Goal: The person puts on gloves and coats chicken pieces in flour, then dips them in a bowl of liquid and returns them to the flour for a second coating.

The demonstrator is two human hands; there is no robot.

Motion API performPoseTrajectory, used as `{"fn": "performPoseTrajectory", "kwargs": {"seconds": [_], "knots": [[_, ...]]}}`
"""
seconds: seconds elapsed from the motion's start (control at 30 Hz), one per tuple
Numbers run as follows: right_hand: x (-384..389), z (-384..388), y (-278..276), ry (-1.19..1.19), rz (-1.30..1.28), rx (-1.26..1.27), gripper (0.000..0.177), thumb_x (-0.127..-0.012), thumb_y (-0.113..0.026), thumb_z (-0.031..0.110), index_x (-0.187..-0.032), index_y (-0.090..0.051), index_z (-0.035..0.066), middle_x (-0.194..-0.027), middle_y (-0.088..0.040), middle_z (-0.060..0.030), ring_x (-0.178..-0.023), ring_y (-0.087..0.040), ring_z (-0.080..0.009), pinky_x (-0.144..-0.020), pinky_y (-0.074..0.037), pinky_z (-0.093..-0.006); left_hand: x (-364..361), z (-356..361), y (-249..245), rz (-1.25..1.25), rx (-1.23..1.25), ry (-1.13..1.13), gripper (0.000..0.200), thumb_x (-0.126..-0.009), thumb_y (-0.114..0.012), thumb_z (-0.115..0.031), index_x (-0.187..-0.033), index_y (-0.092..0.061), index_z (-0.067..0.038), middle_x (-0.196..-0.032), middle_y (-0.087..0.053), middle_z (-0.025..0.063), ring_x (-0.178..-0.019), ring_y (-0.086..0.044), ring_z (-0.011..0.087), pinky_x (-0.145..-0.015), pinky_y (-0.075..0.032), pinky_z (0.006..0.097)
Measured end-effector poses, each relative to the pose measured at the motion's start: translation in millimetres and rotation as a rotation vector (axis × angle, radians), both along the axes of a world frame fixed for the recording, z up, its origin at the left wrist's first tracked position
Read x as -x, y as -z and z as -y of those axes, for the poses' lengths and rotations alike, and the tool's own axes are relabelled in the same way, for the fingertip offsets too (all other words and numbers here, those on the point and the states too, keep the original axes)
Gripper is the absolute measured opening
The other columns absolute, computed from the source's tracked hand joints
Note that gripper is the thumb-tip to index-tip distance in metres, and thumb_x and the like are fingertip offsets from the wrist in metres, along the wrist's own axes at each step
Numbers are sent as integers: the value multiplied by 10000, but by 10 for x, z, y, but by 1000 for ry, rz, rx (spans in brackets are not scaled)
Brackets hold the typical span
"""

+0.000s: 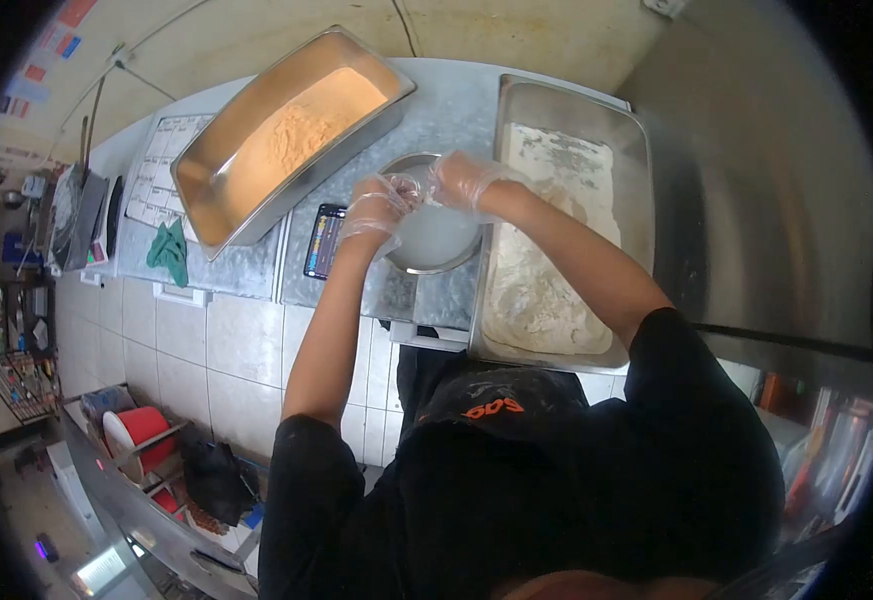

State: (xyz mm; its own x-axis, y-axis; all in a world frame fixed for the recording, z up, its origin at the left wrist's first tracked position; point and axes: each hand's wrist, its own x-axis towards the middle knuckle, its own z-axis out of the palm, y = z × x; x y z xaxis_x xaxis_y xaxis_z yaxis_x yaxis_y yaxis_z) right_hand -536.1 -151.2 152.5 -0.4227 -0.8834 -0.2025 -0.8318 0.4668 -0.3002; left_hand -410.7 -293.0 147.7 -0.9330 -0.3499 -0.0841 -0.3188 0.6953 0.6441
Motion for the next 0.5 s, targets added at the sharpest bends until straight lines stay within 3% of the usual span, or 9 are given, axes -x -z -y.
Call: {"fn": "performPoseTrajectory", "kwargs": {"seconds": [0.07,0.3,0.4,0.5], "knots": [[16,188,419,-33,-19,-15,246,-894,-550,218,-891,-713,35,-918,-694,-204,-905,-682,-363,-825,-525,-465,-2,137,362,0,23,-52,127,-826,-697,-198,-874,-728,-84,-873,-694,196,-780,-652,383,-717,-513,436],[-154,255,1115,-126,-70,-25,225,-905,-523,146,-887,-720,39,-846,-685,-253,-776,-698,-402,-670,-563,-475,-277,120,815,9,203,-62,167,-864,-658,-226,-890,-717,-73,-885,-690,211,-856,-663,402,-745,-526,468],[-181,221,1391,-268,-114,27,229,-914,-513,137,-882,-720,46,-835,-687,-245,-785,-698,-408,-686,-564,-475,-306,153,1093,-39,217,30,193,-882,-635,-233,-896,-716,-58,-899,-691,216,-867,-670,393,-740,-533,477],[-167,277,1414,-262,-47,-41,224,-906,-537,171,-884,-717,38,-840,-685,-243,-794,-688,-418,-707,-561,-483,-229,202,1396,38,286,64,194,-887,-624,-226,-870,-723,-60,-872,-693,210,-855,-674,395,-726,-536,478]]}}
